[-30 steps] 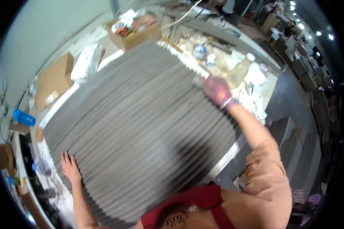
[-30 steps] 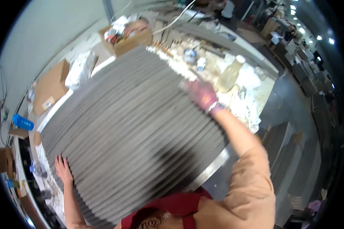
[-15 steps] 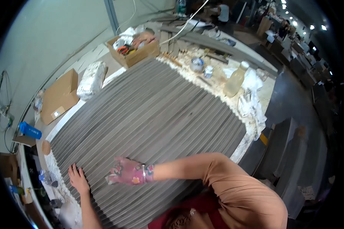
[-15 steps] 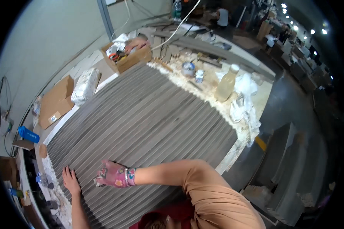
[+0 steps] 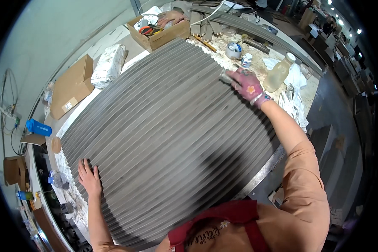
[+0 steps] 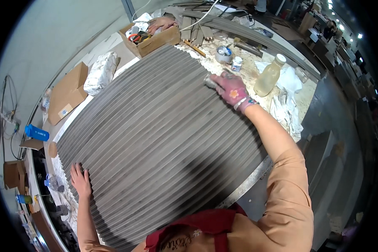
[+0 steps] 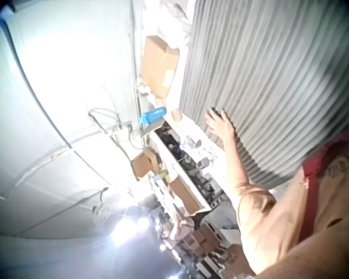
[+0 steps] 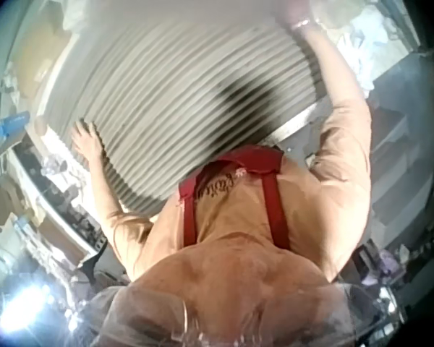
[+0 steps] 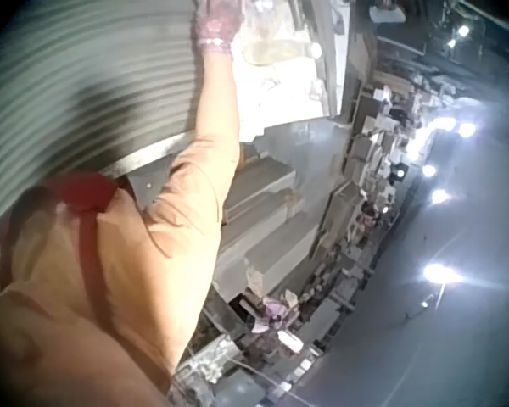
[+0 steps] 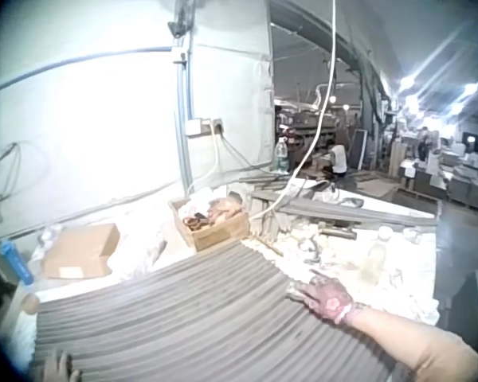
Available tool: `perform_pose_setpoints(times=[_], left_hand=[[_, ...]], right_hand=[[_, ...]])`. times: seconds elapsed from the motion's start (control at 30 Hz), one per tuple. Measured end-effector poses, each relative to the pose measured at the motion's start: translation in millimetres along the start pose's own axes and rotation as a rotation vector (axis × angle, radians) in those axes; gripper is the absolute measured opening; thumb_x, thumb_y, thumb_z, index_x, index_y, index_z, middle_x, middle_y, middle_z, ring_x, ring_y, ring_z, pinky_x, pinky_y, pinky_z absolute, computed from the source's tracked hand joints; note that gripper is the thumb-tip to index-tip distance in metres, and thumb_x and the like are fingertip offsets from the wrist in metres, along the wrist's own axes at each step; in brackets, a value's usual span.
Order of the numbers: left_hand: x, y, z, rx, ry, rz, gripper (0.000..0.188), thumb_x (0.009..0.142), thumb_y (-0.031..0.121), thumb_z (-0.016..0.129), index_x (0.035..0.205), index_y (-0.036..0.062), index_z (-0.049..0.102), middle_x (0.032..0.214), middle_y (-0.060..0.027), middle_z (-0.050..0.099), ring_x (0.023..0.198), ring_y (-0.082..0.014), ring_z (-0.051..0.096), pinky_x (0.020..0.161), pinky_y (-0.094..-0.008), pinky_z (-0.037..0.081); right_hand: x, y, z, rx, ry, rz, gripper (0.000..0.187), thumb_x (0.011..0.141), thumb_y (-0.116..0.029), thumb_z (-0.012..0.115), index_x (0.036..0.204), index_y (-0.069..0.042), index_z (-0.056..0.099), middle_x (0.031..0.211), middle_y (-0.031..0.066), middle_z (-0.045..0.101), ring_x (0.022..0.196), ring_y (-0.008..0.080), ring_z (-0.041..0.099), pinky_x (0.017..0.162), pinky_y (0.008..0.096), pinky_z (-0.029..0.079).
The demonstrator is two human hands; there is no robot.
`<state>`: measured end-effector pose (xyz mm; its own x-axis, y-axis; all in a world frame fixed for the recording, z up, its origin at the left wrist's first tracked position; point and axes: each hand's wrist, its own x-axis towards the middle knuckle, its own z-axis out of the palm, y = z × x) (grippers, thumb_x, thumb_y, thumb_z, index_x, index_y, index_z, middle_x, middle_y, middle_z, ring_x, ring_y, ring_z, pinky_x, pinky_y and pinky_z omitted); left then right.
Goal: The person sands a grooved wood panel by hand using a piece of sandpaper. They move the sandpaper repeatedly across the surface, pausing to brush away dust and check the texture by hand.
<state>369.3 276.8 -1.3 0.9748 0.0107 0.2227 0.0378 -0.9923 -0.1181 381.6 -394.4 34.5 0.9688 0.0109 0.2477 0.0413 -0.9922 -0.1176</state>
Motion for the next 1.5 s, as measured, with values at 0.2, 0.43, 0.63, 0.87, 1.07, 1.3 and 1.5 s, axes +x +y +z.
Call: perform_pose_setpoints(times=[0.2,0.43,0.63,0.87,1.07,1.3,1.5], left_hand=[[49.1,-1.6,56.2,-0.259,0.155,0.054,0.053,0.094,0.041,0.046,0.139,0.0133,0.039,0.147,-0.0116,0.035,0.135,-0.0316,0.033,0.106,-0.0517,0.028],[46.7,37.1,27.0,-0.221,-0.018,-0.103,0.052,0.094,0.047,0.044,0.138,0.0183,0.042,0.147,-0.0081,0.036,0.135,-0.0264,0.032,0.106,-0.0552,0.025],[33.0,36.1,17.6,-0.218,0.000,-0.138,0.052,0.095,0.048,0.043,0.138,0.0189,0.042,0.146,-0.0067,0.036,0.135,-0.0257,0.033,0.106,-0.0548,0.026],[43.7,39.7,16.8,-0.247,-0.016,-0.120,0.052,0.096,0.047,0.041,0.139,0.0191,0.041,0.147,-0.0064,0.034,0.135,-0.0252,0.031,0.107,-0.0550,0.024],[41.2,41.0,17.6,-0.217,0.031,-0.117,0.050,0.095,0.046,0.042,0.137,0.0182,0.043,0.146,-0.0072,0.037,0.134,-0.0259,0.033,0.106,-0.0556,0.026],[45.9,35.6,24.5,-0.225,-0.035,-0.131,0.049,0.096,0.044,0.040,0.139,0.0200,0.041,0.147,-0.0052,0.035,0.135,-0.0234,0.033,0.107,-0.0503,0.025],[43.1,31.9,21.5,-0.181,-0.056,-0.121,0.051,0.099,0.045,0.034,0.142,0.0195,0.037,0.149,-0.0054,0.032,0.137,-0.0253,0.030,0.108,-0.0505,0.023]], right_hand=[[24.3,20.3,0.7,-0.201,-0.037,0.377,0.040,0.085,-0.026,0.058,0.125,-0.023,0.056,0.114,0.0108,0.060,0.100,0.0336,0.059,0.084,0.0459,0.043],[4.4,-35.9,48.3,-0.016,0.104,-0.211,0.043,0.085,-0.023,0.059,0.127,-0.015,0.054,0.105,0.0122,0.064,0.096,0.0321,0.061,0.084,0.0421,0.047],[27.5,-150.5,15.7,-0.061,0.065,-0.360,0.034,0.087,-0.025,0.059,0.118,-0.011,0.059,0.105,0.0127,0.065,0.092,0.0341,0.062,0.081,0.0448,0.049],[-31.3,-397.8,80.4,0.297,-0.179,-0.856,0.025,0.093,-0.028,0.047,0.115,-0.025,0.058,0.102,0.0016,0.064,0.105,0.0188,0.059,0.103,0.0513,0.035],[44.3,-184.0,65.6,-0.002,0.079,-0.201,0.030,0.091,-0.022,0.048,0.118,-0.022,0.060,0.112,0.0033,0.066,0.115,0.0256,0.054,0.100,0.0513,0.031],[9.6,-279.2,54.3,0.469,-0.209,-0.319,0.033,0.093,-0.038,0.047,0.117,-0.018,0.059,0.117,0.0079,0.059,0.115,0.0247,0.051,0.108,0.0460,0.027],[36.6,-61.6,82.7,-0.225,0.346,-0.292,0.028,0.086,-0.025,0.055,0.113,-0.020,0.061,0.118,0.0065,0.063,0.104,0.0301,0.060,0.091,0.0470,0.044]])
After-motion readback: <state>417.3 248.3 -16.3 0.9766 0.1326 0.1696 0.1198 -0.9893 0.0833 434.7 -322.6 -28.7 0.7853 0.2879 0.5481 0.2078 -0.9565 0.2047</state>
